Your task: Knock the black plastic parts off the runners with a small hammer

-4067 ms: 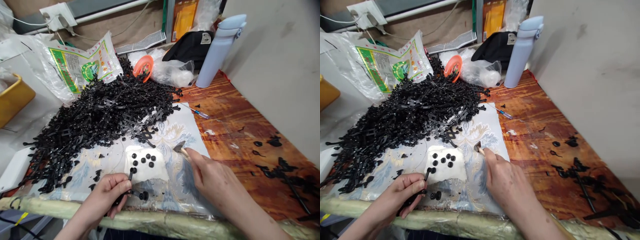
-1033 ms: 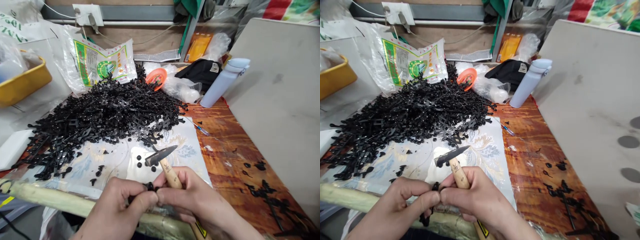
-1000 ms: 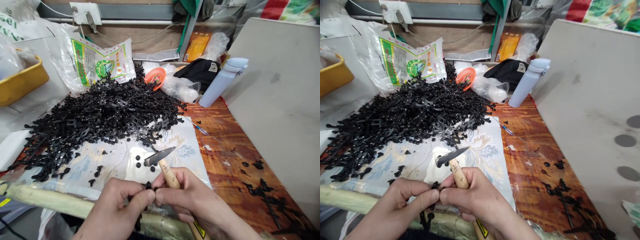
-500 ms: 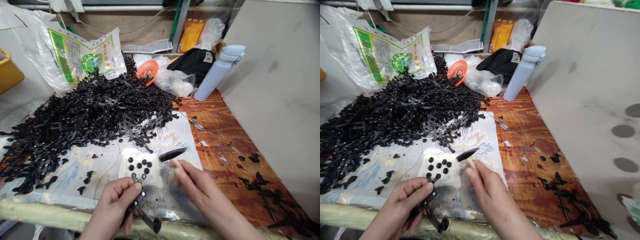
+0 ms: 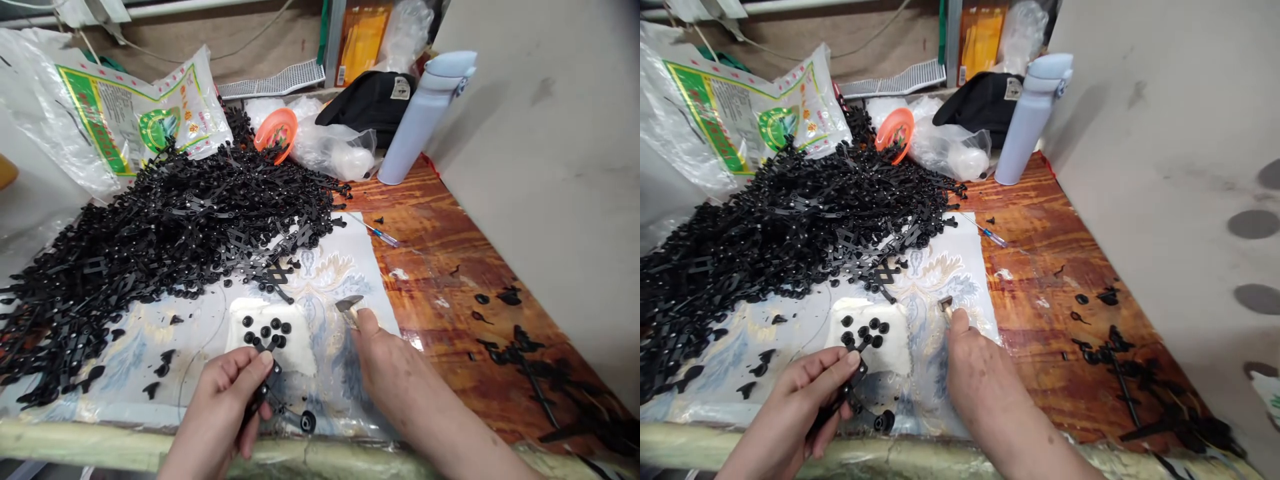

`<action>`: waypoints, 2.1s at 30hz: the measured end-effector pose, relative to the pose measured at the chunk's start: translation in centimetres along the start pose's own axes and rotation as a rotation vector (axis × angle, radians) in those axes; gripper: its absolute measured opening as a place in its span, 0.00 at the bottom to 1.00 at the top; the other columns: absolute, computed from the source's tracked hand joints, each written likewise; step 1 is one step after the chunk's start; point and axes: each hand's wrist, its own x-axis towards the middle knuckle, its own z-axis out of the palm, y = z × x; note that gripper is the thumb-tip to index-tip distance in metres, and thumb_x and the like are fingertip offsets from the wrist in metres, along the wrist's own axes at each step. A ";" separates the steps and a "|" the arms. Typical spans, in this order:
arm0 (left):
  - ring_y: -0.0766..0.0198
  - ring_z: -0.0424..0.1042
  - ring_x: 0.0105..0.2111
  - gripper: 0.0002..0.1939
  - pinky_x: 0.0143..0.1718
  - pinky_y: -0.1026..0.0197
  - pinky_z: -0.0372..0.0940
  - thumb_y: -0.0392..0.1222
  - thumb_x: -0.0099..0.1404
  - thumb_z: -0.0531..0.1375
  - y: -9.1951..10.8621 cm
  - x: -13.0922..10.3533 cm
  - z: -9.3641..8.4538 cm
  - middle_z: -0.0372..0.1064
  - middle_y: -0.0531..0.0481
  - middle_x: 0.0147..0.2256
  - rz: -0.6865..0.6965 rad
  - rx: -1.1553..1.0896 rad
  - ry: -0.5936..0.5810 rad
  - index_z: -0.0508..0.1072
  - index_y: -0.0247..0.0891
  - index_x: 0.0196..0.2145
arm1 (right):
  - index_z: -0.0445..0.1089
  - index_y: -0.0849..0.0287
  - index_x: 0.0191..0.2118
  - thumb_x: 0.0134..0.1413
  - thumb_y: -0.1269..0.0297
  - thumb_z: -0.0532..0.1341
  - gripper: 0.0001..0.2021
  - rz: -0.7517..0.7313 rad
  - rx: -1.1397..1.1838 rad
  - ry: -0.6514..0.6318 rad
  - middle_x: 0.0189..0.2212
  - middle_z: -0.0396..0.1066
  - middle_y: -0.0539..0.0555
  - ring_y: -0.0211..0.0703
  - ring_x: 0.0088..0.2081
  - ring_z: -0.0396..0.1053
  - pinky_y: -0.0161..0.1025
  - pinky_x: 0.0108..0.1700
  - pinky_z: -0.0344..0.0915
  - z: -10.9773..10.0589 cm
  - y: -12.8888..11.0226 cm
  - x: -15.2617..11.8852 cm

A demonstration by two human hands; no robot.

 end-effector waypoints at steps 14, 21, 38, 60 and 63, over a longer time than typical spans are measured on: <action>0.78 0.51 0.05 0.20 0.10 0.73 0.36 0.54 0.56 0.60 -0.5 0.2 0.3 0.65 0.55 0.12 0.040 0.095 0.045 0.62 0.37 0.19 | 0.60 0.63 0.42 0.63 0.69 0.43 0.10 -0.009 0.208 0.007 0.19 0.67 0.54 0.46 0.20 0.68 0.37 0.22 0.51 -0.5 0.6 -0.3; 0.78 0.48 0.05 0.20 0.09 0.72 0.37 0.55 0.56 0.59 -0.8 0.5 0.3 0.62 0.57 0.11 0.071 0.151 0.043 0.60 0.38 0.19 | 0.63 0.55 0.38 0.65 0.66 0.46 0.09 -0.402 0.666 0.147 0.27 0.68 0.50 0.36 0.25 0.66 0.32 0.25 0.60 -3.7 -1.2 -2.2; 0.75 0.44 0.06 0.18 0.10 0.69 0.41 0.53 0.56 0.55 -2.0 1.6 0.4 0.55 0.61 0.08 0.060 0.234 0.083 0.56 0.42 0.17 | 0.62 0.55 0.32 0.63 0.68 0.50 0.09 -0.481 0.482 0.317 0.23 0.66 0.48 0.35 0.21 0.64 0.32 0.25 0.59 -4.1 -2.6 -1.2; 0.75 0.45 0.06 0.18 0.09 0.69 0.39 0.51 0.56 0.57 -1.2 1.6 -0.3 0.57 0.60 0.08 0.082 0.240 0.015 0.59 0.41 0.16 | 0.66 0.62 0.48 0.64 0.65 0.44 0.17 -0.425 0.171 0.152 0.25 0.72 0.57 0.45 0.23 0.71 0.39 0.26 0.61 -2.8 -3.6 -0.4; 0.75 0.45 0.05 0.18 0.09 0.69 0.37 0.52 0.56 0.56 -1.2 1.7 -0.4 0.57 0.59 0.07 0.082 0.244 0.008 0.59 0.41 0.15 | 0.67 0.56 0.43 0.64 0.64 0.45 0.14 -0.368 0.224 0.053 0.22 0.69 0.51 0.42 0.23 0.69 0.37 0.26 0.60 -4.0 -3.5 -0.5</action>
